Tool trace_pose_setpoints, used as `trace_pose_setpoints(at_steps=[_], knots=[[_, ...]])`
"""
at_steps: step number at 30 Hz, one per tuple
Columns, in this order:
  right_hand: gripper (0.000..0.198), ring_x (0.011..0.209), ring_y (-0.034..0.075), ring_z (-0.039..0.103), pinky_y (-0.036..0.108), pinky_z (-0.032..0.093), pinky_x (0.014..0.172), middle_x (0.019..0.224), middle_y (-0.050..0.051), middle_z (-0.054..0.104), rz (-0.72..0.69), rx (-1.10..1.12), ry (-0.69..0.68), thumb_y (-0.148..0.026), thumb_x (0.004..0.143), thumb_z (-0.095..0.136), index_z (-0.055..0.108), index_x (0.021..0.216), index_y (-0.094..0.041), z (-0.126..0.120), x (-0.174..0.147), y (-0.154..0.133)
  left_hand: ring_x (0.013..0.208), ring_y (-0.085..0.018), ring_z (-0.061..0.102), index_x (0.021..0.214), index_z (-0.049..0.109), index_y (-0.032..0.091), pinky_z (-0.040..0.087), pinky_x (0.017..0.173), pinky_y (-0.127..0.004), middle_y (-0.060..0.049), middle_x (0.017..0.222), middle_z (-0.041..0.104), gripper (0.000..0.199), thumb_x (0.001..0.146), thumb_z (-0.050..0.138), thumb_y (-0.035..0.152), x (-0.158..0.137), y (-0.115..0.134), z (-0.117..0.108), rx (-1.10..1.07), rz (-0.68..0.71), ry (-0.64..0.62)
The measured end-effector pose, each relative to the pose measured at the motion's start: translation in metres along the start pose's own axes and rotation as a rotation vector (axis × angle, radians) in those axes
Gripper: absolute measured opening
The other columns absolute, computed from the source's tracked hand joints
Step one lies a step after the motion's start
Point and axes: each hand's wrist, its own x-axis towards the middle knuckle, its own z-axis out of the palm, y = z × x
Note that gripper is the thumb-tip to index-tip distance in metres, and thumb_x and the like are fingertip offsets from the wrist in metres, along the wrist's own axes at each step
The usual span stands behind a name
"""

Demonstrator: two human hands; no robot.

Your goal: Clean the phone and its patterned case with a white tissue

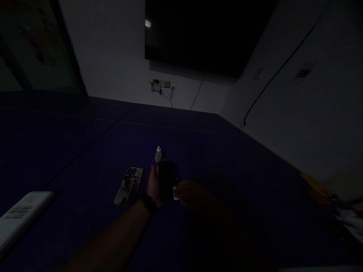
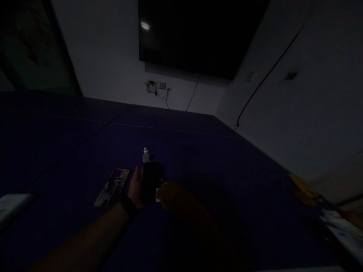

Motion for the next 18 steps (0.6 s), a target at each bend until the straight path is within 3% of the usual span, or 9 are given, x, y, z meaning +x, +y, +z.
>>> trace_pose_setpoints(at_steps=[3,6,11,18], knots=[[0.018,0.097,0.019,0.069,0.034,0.056,0.090,0.099,0.007,0.076,-0.052,0.002,-0.032,-0.006,0.087,0.059,0.069,0.097,-0.017,0.011,0.004,-0.003,0.071,-0.024,0.068,0.150,0.040,0.028,0.052,0.071,-0.040,-0.009,0.097,0.070,0.066,0.096,0.033,0.065,0.001,0.000,-0.001,-0.009,0.019,-0.002],[0.019,0.098,0.020,0.069,0.037,0.055,0.091,0.101,0.009,0.075,0.015,-0.042,0.012,-0.005,0.087,0.059,0.069,0.098,-0.017,0.014,0.003,0.002,0.067,-0.022,0.066,0.148,0.043,0.026,0.052,0.069,-0.037,-0.007,0.091,0.070,0.064,0.097,0.034,0.064,0.001,0.000,0.000,-0.024,0.024,0.009],[0.019,0.093,0.020,0.070,0.034,0.057,0.086,0.096,0.007,0.075,0.088,-0.069,0.046,-0.005,0.082,0.062,0.069,0.094,-0.019,-0.003,-0.012,0.016,0.074,-0.027,0.070,0.149,0.041,0.031,0.055,0.067,-0.042,-0.009,0.097,0.071,0.066,0.095,0.035,0.068,-0.001,0.001,0.000,-0.001,-0.013,0.006],[0.019,0.093,0.020,0.071,0.034,0.058,0.086,0.098,0.009,0.074,0.089,-0.051,0.084,-0.007,0.086,0.058,0.068,0.097,-0.019,-0.015,-0.017,0.006,0.076,-0.028,0.072,0.150,0.040,0.031,0.055,0.067,-0.041,-0.010,0.096,0.071,0.067,0.094,0.035,0.068,0.000,0.001,-0.006,-0.005,-0.012,-0.013]])
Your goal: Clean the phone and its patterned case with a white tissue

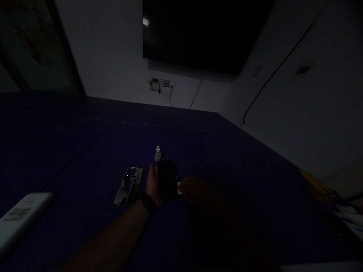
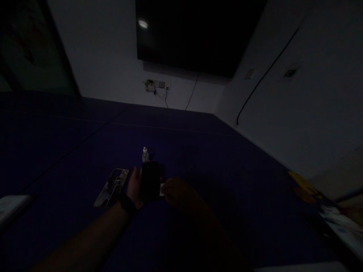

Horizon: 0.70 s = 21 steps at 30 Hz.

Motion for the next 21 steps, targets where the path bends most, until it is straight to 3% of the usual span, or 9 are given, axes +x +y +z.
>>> trace_pose_setpoints(at_steps=[3,6,11,18,21], knots=[[0.019,0.097,0.019,0.070,0.033,0.057,0.088,0.101,0.009,0.074,0.029,0.046,0.034,-0.009,0.088,0.058,0.067,0.101,-0.019,-0.002,0.001,-0.004,0.076,-0.028,0.071,0.150,0.039,0.030,0.054,0.067,-0.042,-0.010,0.097,0.071,0.067,0.094,0.036,0.067,0.001,-0.001,-0.001,-0.023,0.004,-0.010],[0.016,0.096,0.018,0.070,0.031,0.058,0.087,0.098,0.008,0.075,-0.049,0.115,0.049,-0.010,0.090,0.058,0.067,0.101,-0.018,0.003,0.008,-0.013,0.074,-0.028,0.070,0.149,0.041,0.030,0.054,0.068,-0.042,-0.010,0.099,0.071,0.067,0.094,0.036,0.068,0.000,-0.001,0.001,-0.023,0.005,-0.003],[0.013,0.092,0.017,0.070,0.031,0.058,0.087,0.093,0.006,0.076,-0.169,0.157,-0.102,-0.008,0.089,0.058,0.067,0.094,-0.016,0.016,0.025,-0.031,0.074,-0.025,0.070,0.147,0.043,0.030,0.053,0.068,-0.039,-0.009,0.101,0.071,0.063,0.096,0.035,0.065,0.000,0.001,0.004,-0.029,0.014,0.009],[0.017,0.091,0.017,0.071,0.031,0.059,0.083,0.093,0.007,0.075,-0.019,0.112,-0.021,-0.006,0.085,0.060,0.067,0.093,-0.019,0.016,0.010,-0.004,0.076,-0.029,0.070,0.149,0.041,0.031,0.054,0.071,-0.045,-0.010,0.102,0.071,0.067,0.094,0.035,0.068,0.001,-0.001,0.003,-0.002,-0.003,0.001],[0.015,0.094,0.019,0.070,0.033,0.058,0.087,0.094,0.007,0.076,-0.110,0.079,-0.095,-0.007,0.084,0.063,0.068,0.093,-0.019,0.021,0.008,-0.008,0.077,-0.026,0.070,0.148,0.044,0.029,0.054,0.073,-0.042,-0.011,0.109,0.070,0.065,0.095,0.034,0.067,0.000,-0.002,0.004,-0.013,0.021,0.006]])
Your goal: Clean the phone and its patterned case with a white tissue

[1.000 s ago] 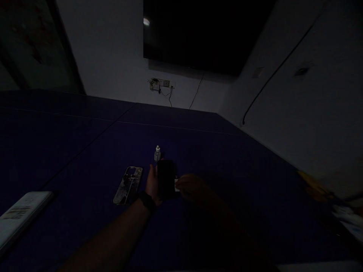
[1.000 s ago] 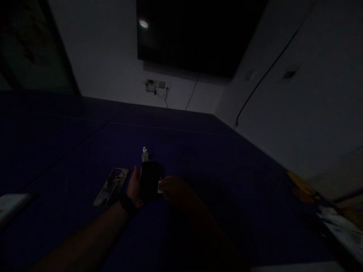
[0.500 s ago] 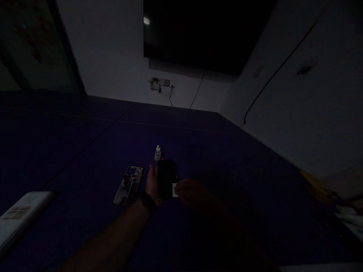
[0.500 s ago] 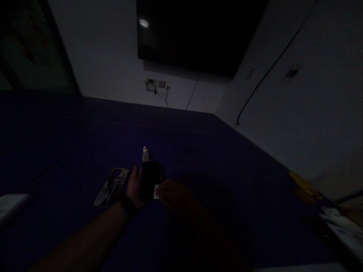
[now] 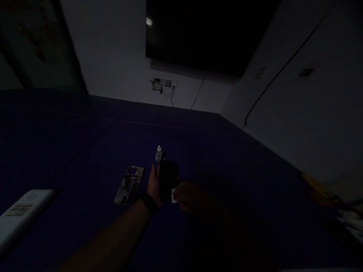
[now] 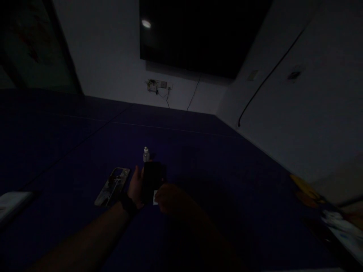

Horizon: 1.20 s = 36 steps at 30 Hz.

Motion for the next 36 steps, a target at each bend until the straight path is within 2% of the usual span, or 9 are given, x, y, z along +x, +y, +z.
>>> trace_pose_setpoints(at_steps=[3,5,11,14,17,23,28,32,36], knots=[[0.017,0.103,0.020,0.069,0.036,0.056,0.093,0.104,0.010,0.076,-0.054,-0.037,-0.087,-0.009,0.089,0.060,0.068,0.102,-0.017,0.008,0.013,-0.014,0.084,-0.025,0.070,0.148,0.046,0.028,0.054,0.081,-0.042,-0.012,0.121,0.068,0.066,0.096,0.032,0.067,-0.001,0.000,0.002,-0.027,-0.001,-0.003],[0.019,0.104,0.019,0.068,0.035,0.056,0.092,0.106,0.010,0.075,-0.044,-0.023,-0.087,-0.009,0.091,0.058,0.067,0.106,-0.016,0.012,0.024,-0.021,0.089,-0.027,0.070,0.149,0.044,0.029,0.053,0.085,-0.044,-0.012,0.124,0.067,0.069,0.095,0.030,0.069,-0.002,0.001,0.002,-0.029,-0.012,0.016],[0.018,0.096,0.020,0.069,0.036,0.058,0.086,0.099,0.011,0.075,0.021,-0.051,0.089,-0.007,0.092,0.053,0.068,0.099,-0.014,0.006,0.031,-0.010,0.097,-0.028,0.068,0.152,0.040,0.030,0.053,0.085,-0.042,-0.012,0.124,0.066,0.072,0.094,0.027,0.071,-0.005,0.003,0.004,-0.098,-0.068,-0.023],[0.017,0.092,0.018,0.070,0.033,0.058,0.084,0.095,0.009,0.076,-0.071,-0.011,0.065,-0.007,0.091,0.053,0.068,0.096,-0.014,0.005,0.028,-0.009,0.098,-0.029,0.067,0.152,0.040,0.031,0.052,0.086,-0.044,-0.012,0.124,0.066,0.074,0.093,0.028,0.073,-0.006,0.003,0.005,-0.114,-0.066,-0.024],[0.017,0.100,0.018,0.069,0.033,0.057,0.089,0.101,0.008,0.076,-0.138,0.012,0.001,-0.009,0.091,0.055,0.068,0.101,-0.015,0.011,0.030,-0.011,0.099,-0.030,0.068,0.153,0.038,0.031,0.051,0.089,-0.046,-0.012,0.125,0.066,0.072,0.094,0.027,0.072,-0.005,0.004,0.005,-0.108,-0.072,-0.010],[0.019,0.097,0.019,0.070,0.035,0.058,0.087,0.101,0.011,0.076,-0.002,-0.056,0.032,-0.007,0.090,0.055,0.068,0.100,-0.015,0.007,0.025,0.000,0.103,-0.030,0.067,0.155,0.033,0.030,0.049,0.094,-0.046,-0.012,0.128,0.065,0.075,0.094,0.028,0.072,-0.002,0.004,0.002,-0.140,-0.075,-0.025],[0.018,0.103,0.018,0.068,0.034,0.056,0.093,0.103,0.009,0.076,-0.086,-0.030,-0.096,-0.009,0.089,0.059,0.068,0.103,-0.016,0.010,0.026,-0.011,0.099,-0.030,0.068,0.154,0.036,0.032,0.049,0.092,-0.048,-0.012,0.125,0.066,0.074,0.093,0.032,0.072,0.000,0.002,-0.002,-0.115,-0.055,-0.015],[0.019,0.104,0.019,0.069,0.035,0.056,0.093,0.106,0.011,0.075,-0.049,-0.056,-0.005,-0.009,0.091,0.057,0.068,0.105,-0.015,0.012,0.025,-0.007,0.095,-0.029,0.069,0.152,0.040,0.032,0.050,0.090,-0.047,-0.011,0.118,0.068,0.069,0.095,0.027,0.069,-0.001,0.002,0.000,-0.103,-0.036,0.023],[0.019,0.098,0.020,0.070,0.038,0.058,0.090,0.102,0.009,0.075,0.055,-0.128,0.077,-0.011,0.091,0.054,0.069,0.101,-0.019,-0.002,0.003,0.011,0.083,-0.029,0.070,0.151,0.039,0.033,0.052,0.080,-0.048,-0.011,0.104,0.070,0.073,0.091,0.030,0.075,-0.004,0.002,0.003,-0.050,-0.041,0.043]])
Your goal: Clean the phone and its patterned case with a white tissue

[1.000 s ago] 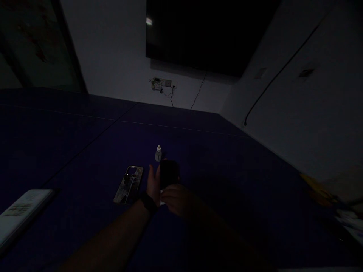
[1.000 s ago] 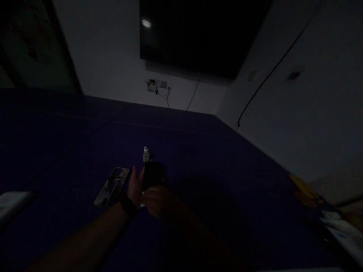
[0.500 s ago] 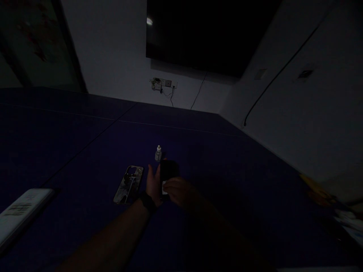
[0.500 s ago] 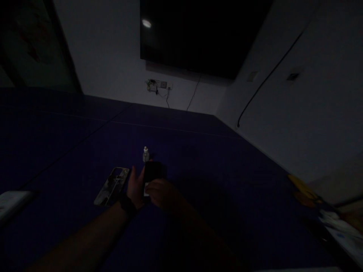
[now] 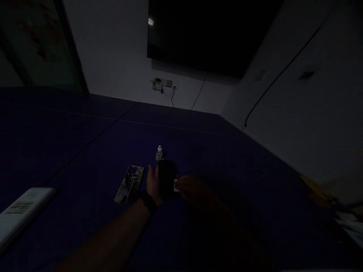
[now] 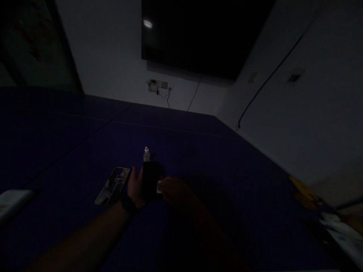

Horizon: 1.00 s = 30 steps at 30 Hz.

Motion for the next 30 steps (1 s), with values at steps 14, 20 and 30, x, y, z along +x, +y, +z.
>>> trace_pose_setpoints(at_steps=[14,20,30], knots=[[0.017,0.101,0.019,0.070,0.034,0.058,0.090,0.103,0.009,0.076,-0.070,0.024,-0.057,-0.012,0.092,0.057,0.070,0.102,-0.017,0.005,0.005,-0.013,0.073,-0.027,0.069,0.153,0.035,0.034,0.053,0.069,-0.043,-0.009,0.099,0.070,0.073,0.092,0.028,0.073,0.001,0.002,0.000,0.036,0.025,0.028],[0.020,0.103,0.019,0.070,0.035,0.057,0.093,0.105,0.009,0.076,-0.055,-0.008,-0.018,-0.013,0.093,0.055,0.069,0.106,-0.018,-0.001,-0.016,-0.005,0.077,-0.027,0.070,0.153,0.035,0.035,0.053,0.074,-0.044,-0.009,0.102,0.071,0.069,0.093,0.030,0.071,0.001,0.000,-0.001,0.000,0.029,0.002],[0.016,0.100,0.017,0.070,0.032,0.057,0.090,0.101,0.007,0.077,-0.131,0.038,-0.059,-0.011,0.091,0.057,0.069,0.099,-0.018,0.007,0.005,-0.017,0.077,-0.027,0.070,0.150,0.038,0.035,0.054,0.073,-0.044,-0.009,0.104,0.070,0.070,0.091,0.036,0.073,0.001,0.002,-0.002,0.017,0.025,0.012]])
